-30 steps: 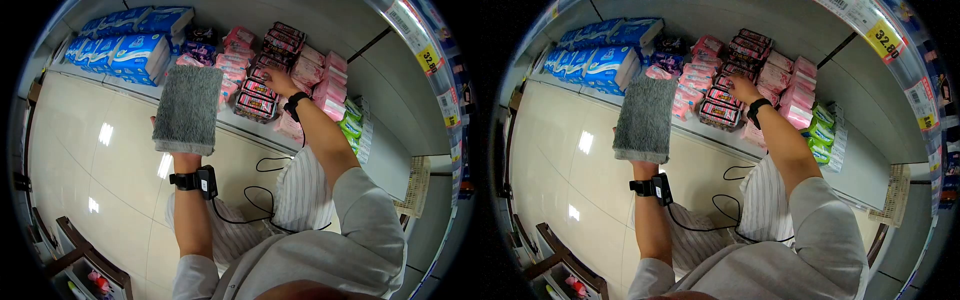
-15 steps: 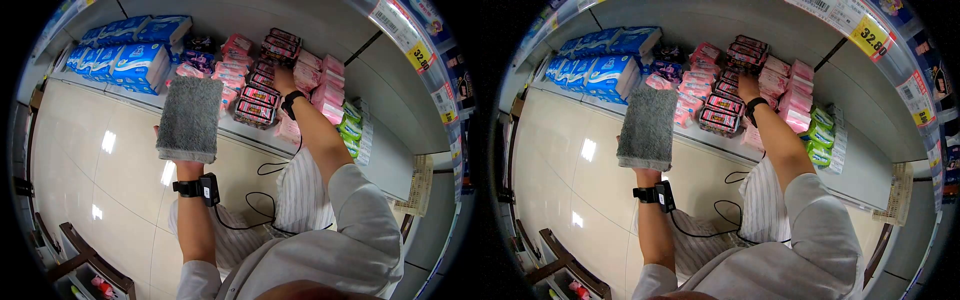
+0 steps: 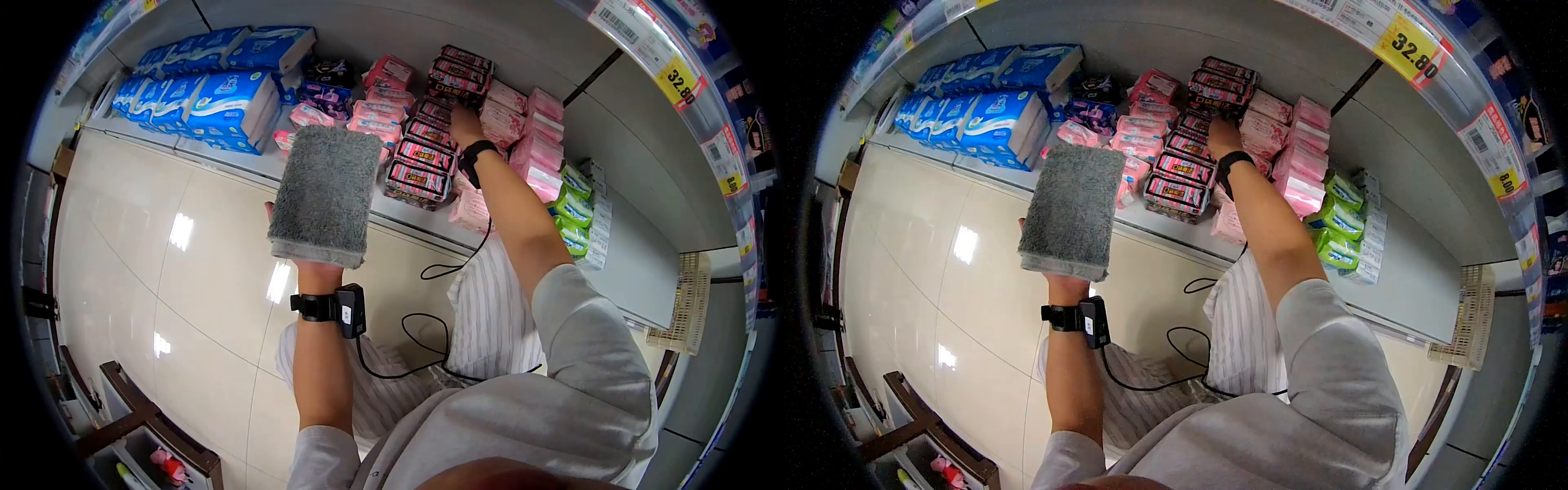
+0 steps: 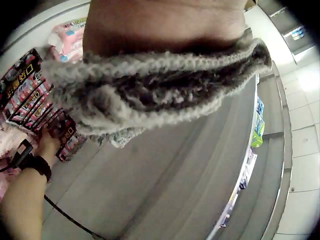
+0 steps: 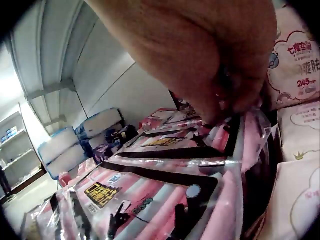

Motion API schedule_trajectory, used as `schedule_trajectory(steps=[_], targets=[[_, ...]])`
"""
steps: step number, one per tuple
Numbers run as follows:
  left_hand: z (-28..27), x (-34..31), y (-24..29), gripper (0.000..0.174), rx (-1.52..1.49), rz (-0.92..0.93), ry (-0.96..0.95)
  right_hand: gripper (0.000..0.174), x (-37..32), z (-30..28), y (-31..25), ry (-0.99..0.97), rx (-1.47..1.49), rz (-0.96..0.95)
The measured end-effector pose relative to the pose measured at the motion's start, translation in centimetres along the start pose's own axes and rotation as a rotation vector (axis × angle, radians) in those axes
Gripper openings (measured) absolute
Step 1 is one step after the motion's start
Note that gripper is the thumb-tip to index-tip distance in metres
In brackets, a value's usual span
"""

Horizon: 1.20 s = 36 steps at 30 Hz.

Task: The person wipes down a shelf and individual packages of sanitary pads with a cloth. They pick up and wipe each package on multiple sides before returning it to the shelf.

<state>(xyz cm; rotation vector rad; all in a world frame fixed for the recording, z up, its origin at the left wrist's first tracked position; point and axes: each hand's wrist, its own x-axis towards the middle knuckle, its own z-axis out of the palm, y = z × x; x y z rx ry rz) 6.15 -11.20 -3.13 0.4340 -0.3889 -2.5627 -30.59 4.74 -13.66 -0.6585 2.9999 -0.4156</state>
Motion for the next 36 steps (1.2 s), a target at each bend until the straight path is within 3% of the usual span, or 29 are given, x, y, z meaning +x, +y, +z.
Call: schedule_trajectory(steps=[13, 15, 19, 22, 24, 28, 30, 32, 33, 35, 36], targets=[[0.7, -0.8, 0.0, 0.070, 0.032, 0.032, 0.078, 0.062, 0.6, 1.9, -0.4, 0.008, 0.108, 0.153], [0.6, -1.0, 0.1, 0.070, 0.034, 0.029, 0.068, 0.062, 0.7, 3.1, -0.1, 0.220, 0.093, 0.128], [0.3, -0.8, 0.1, 0.069, 0.028, 0.040, 0.036, 0.065, -2.5, -1.4, -2.7, 0.164, 0.067, 0.146], [0.0, -0.6, 0.2, 0.068, -0.016, 0.038, 0.035, 0.065, -2.6, -2.5, -3.5, 0.312, 0.026, 0.019], [0.2, -0.6, 0.2, 0.068, -0.007, 0.039, 0.057, 0.062, -2.4, -3.5, -4.2, 0.538, -0.108, -0.290], [0.5, -0.1, 0.2, 0.068, -0.104, 0.008, 0.037, 0.060, -7.5, -11.2, -11.0, 0.460, 0.016, -0.207], [0.4, 0.2, 0.0, 0.069, -0.133, 0.001, -0.059, 0.058, -10.4, -13.4, -13.7, 0.736, 0.021, -0.411], [0.4, 0.6, -0.1, 0.069, -0.172, -0.008, -0.231, 0.058, -13.4, -14.7, -16.2, 0.766, 0.114, -0.539], [0.6, 0.9, -0.1, 0.069, -0.172, 0.011, -0.220, 0.057, -14.9, -15.1, -17.3, 0.798, 0.202, -0.652], [0.9, 1.2, 0.3, 0.076, -0.103, 0.016, -0.040, 0.055, -18.4, -15.4, -19.0, 0.668, 0.232, -0.786], [0.6, 1.6, 0.5, 0.073, -0.132, 0.035, -0.064, 0.050, -19.9, -15.7, -19.6, 0.608, 0.304, -0.895]])
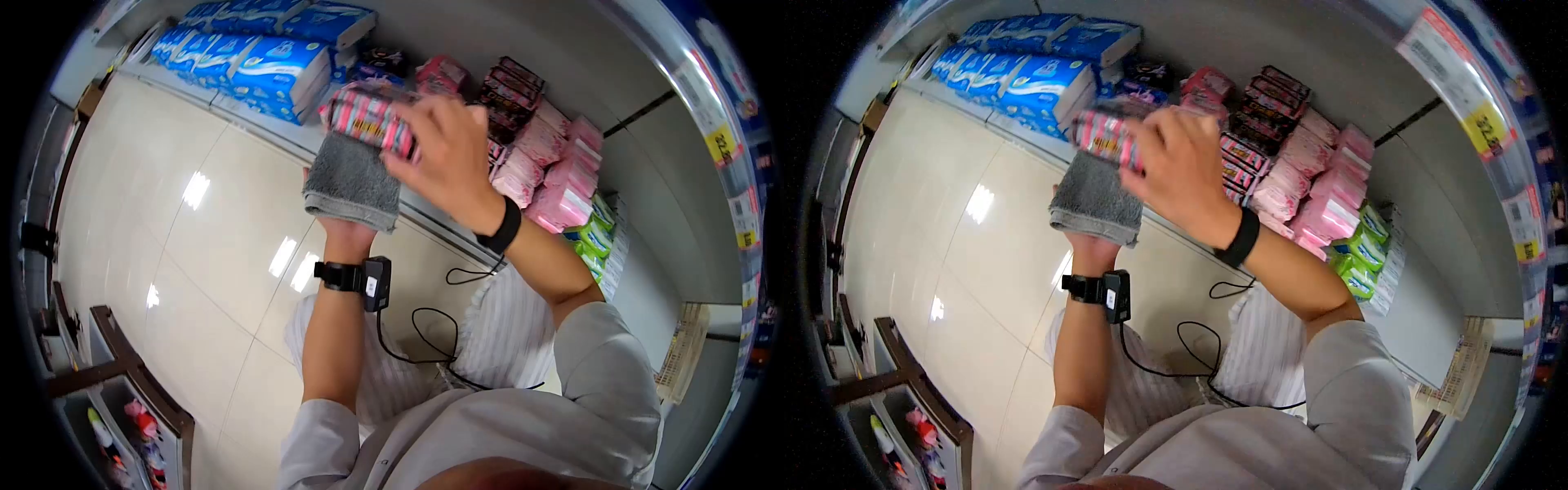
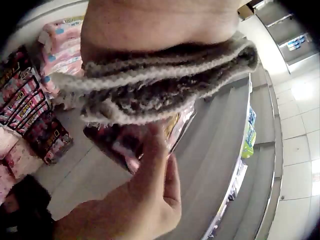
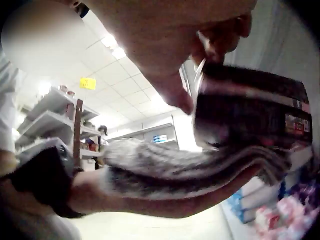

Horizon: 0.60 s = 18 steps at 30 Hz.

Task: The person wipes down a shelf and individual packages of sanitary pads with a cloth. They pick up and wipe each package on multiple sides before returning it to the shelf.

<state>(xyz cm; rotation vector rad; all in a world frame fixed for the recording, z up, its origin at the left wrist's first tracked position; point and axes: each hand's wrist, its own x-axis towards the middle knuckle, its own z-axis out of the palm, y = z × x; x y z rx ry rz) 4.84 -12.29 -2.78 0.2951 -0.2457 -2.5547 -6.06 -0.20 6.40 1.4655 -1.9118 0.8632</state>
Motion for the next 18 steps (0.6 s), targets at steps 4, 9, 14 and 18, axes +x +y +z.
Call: schedule_trajectory(steps=[4, 9, 14, 18], targets=[[0.2, -0.1, 1.1, 0.071, 0.058, 0.098, -0.043, 0.041, -1.8, 2.7, 0.3, -0.279, 0.654, -0.189], [1.7, -1.0, 1.4, 0.076, 0.074, 0.086, -0.052, 0.070, 0.8, 1.7, 2.1, 0.110, 0.250, 0.153], [0.6, -0.5, 1.3, 0.078, 0.019, 0.081, -0.090, 0.082, -1.1, 3.9, 1.7, -0.408, 1.146, 0.862], [0.4, 0.1, 1.2, 0.071, 0.017, 0.119, -0.115, 0.086, -1.8, 4.4, 0.1, -0.356, 0.736, 0.451]])
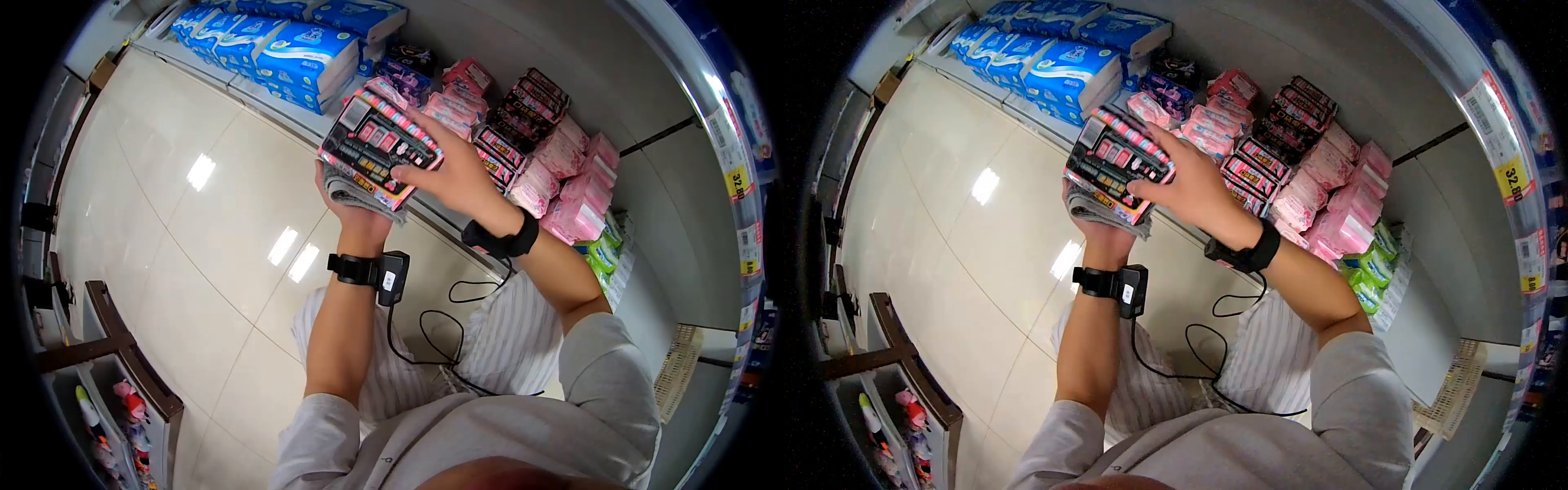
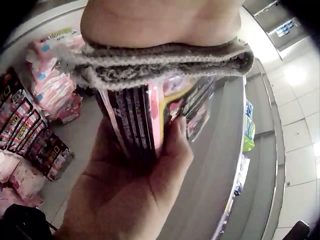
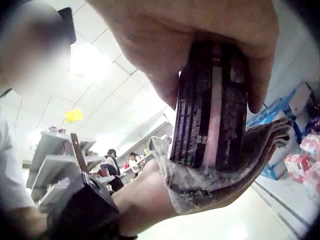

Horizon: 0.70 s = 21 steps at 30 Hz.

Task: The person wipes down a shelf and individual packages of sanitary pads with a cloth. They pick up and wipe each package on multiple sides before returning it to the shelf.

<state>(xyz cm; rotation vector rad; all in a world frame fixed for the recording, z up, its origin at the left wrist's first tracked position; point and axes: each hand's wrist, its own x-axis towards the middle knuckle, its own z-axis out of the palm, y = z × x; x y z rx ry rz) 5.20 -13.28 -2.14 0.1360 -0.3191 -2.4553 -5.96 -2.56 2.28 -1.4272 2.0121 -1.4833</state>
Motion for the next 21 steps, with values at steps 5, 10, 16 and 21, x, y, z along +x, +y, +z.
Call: schedule_trajectory(steps=[5, 10, 16, 21], targets=[[1.1, -0.9, -2.1, 0.063, -0.007, -0.044, 0.111, 0.076, -0.3, 0.7, -2.4, 0.180, -0.415, -0.293], [0.1, -0.5, -2.6, 0.061, 0.057, -0.009, 0.139, 0.084, -0.5, 2.2, 0.2, 0.377, -0.330, -0.347], [0.5, 0.1, -0.5, 0.062, -0.054, -0.065, -0.098, 0.109, -0.7, 0.3, -0.2, 0.248, -0.108, -0.216], [2.1, 0.6, 1.1, 0.066, 0.115, 0.073, 0.069, 0.112, 0.1, -3.1, -3.5, 0.174, -0.187, -0.177]])
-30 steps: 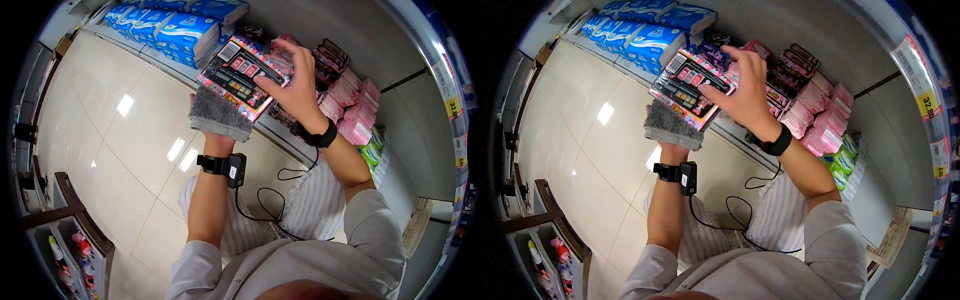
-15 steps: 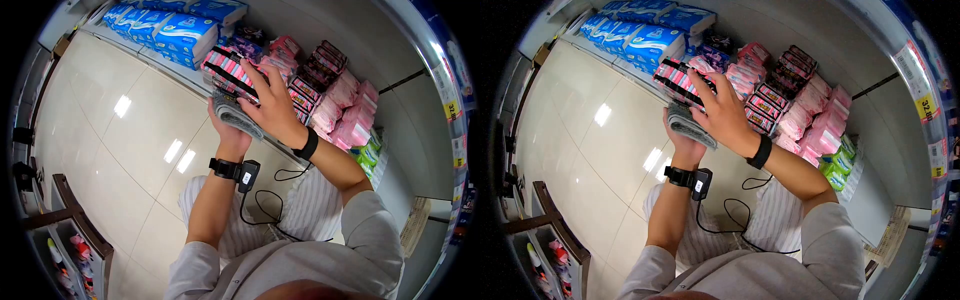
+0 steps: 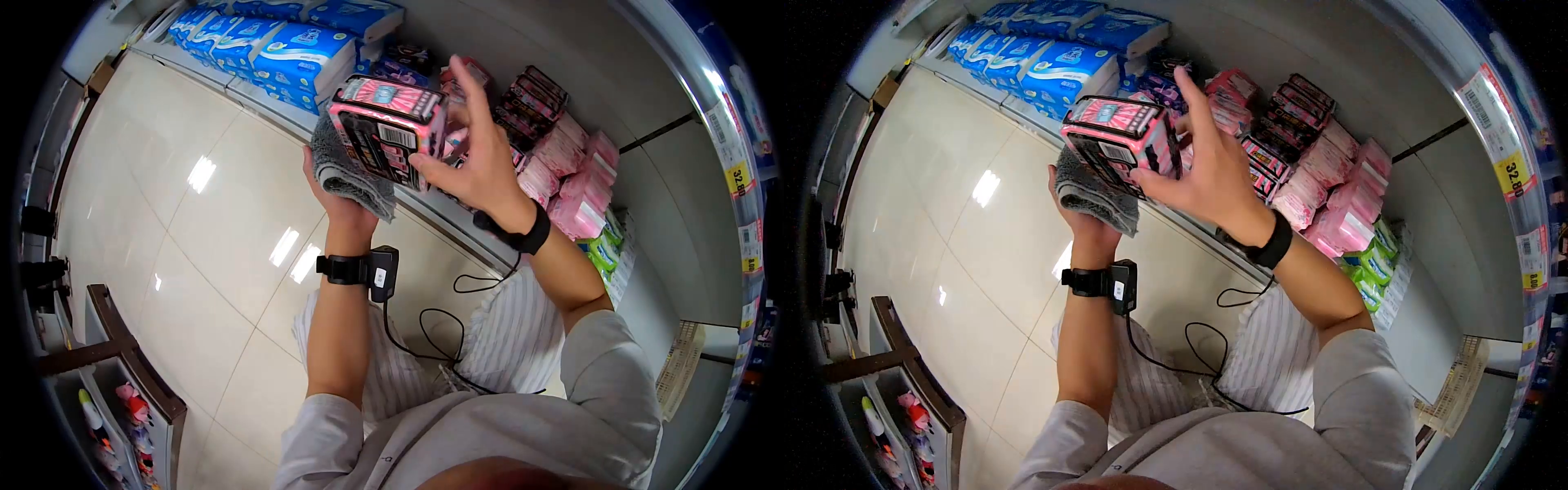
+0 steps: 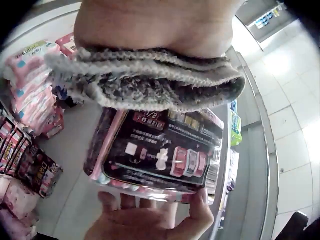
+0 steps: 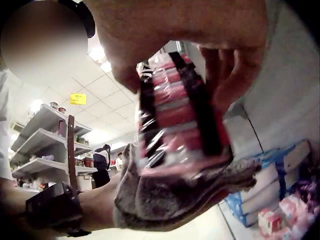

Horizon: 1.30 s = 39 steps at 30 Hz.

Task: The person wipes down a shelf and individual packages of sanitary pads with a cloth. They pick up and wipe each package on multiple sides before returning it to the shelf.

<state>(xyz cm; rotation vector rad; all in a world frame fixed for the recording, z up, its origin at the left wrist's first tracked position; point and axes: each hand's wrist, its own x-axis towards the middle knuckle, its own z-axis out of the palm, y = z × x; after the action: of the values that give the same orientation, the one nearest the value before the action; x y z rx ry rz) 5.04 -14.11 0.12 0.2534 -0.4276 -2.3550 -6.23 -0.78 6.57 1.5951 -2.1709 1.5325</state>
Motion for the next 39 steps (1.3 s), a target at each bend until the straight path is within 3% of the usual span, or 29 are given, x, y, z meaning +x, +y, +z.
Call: schedule_trajectory(steps=[2, 3, 6, 8, 9, 10, 12, 14, 18, 19, 22, 23, 26, 28, 31, 34, 36, 38, 39], targets=[[0.5, -0.3, -0.2, 0.070, 0.067, -0.002, -0.039, 0.109, 0.5, -0.9, -1.0, -0.046, 0.079, -0.033], [0.2, -0.3, -0.5, 0.071, 0.035, -0.027, -0.058, 0.104, 1.2, -0.7, -0.2, -0.025, -0.007, -0.253], [-1.0, -0.4, -1.4, 0.072, -0.053, -0.100, -0.076, 0.097, 0.6, -0.3, 0.1, -0.138, -0.041, -0.171], [-2.2, -0.3, -2.3, 0.071, -0.366, -0.240, -0.230, 0.088, -0.1, 1.4, 0.5, -0.114, 0.053, -0.107], [-0.8, -1.0, -2.4, 0.070, -0.142, -0.184, -0.074, 0.086, -0.5, 2.7, 1.3, 0.022, 0.095, -0.178], [-0.9, -0.9, -2.5, 0.070, -0.142, -0.184, -0.075, 0.085, -0.9, 3.4, 1.8, 0.156, 0.138, -0.248], [-1.1, -0.8, -2.5, 0.069, -0.129, -0.124, -0.084, 0.084, -1.8, 3.9, 2.7, 0.066, 0.099, -0.178], [-1.5, -0.4, -2.1, 0.068, -0.105, -0.090, -0.137, 0.082, -2.2, 5.3, 4.2, 0.236, 0.131, -0.262], [-0.4, -0.4, -0.3, 0.065, -0.064, -0.044, -0.084, 0.081, -1.5, 2.5, 1.3, 0.071, 0.133, -0.211], [0.0, -0.4, 0.0, 0.065, -0.010, -0.003, -0.075, 0.090, -1.7, 2.8, 1.2, 0.030, 0.351, -0.025], [-0.4, 0.0, 0.0, 0.063, 0.046, 0.051, -0.041, 0.096, -0.9, 1.0, -1.1, -0.125, 0.276, 0.077], [-1.0, 0.3, -0.2, 0.063, 0.065, 0.047, -0.012, 0.105, -0.8, 0.9, -0.9, -0.151, 0.154, 0.065], [-1.1, 0.1, -0.4, 0.063, 0.059, 0.026, -0.024, 0.099, -0.4, 0.4, -1.3, -0.299, -0.113, 0.026], [-0.6, -0.1, -0.5, 0.064, 0.013, -0.025, -0.064, 0.094, -0.6, 0.8, -0.7, -0.319, -0.044, 0.042], [-0.3, -0.4, -0.7, 0.063, 0.008, -0.096, -0.062, 0.081, -0.5, 1.8, 1.4, -0.180, -0.324, -0.268], [0.5, -1.0, -1.2, 0.058, 0.018, -0.136, -0.079, 0.080, -0.2, 1.8, 2.1, -0.064, -0.440, -0.356], [1.1, -1.1, -1.4, 0.055, 0.000, -0.112, -0.056, 0.076, 0.0, 1.6, 1.5, -0.087, -0.419, -0.325], [-0.2, -0.8, -1.4, 0.057, -0.001, -0.137, -0.136, 0.078, 0.0, 1.2, 1.2, -0.239, -0.189, -0.232], [-0.4, -0.7, -1.1, 0.058, 0.002, -0.167, -0.217, 0.082, 0.4, 0.5, 1.2, -0.351, -0.059, -0.053]])
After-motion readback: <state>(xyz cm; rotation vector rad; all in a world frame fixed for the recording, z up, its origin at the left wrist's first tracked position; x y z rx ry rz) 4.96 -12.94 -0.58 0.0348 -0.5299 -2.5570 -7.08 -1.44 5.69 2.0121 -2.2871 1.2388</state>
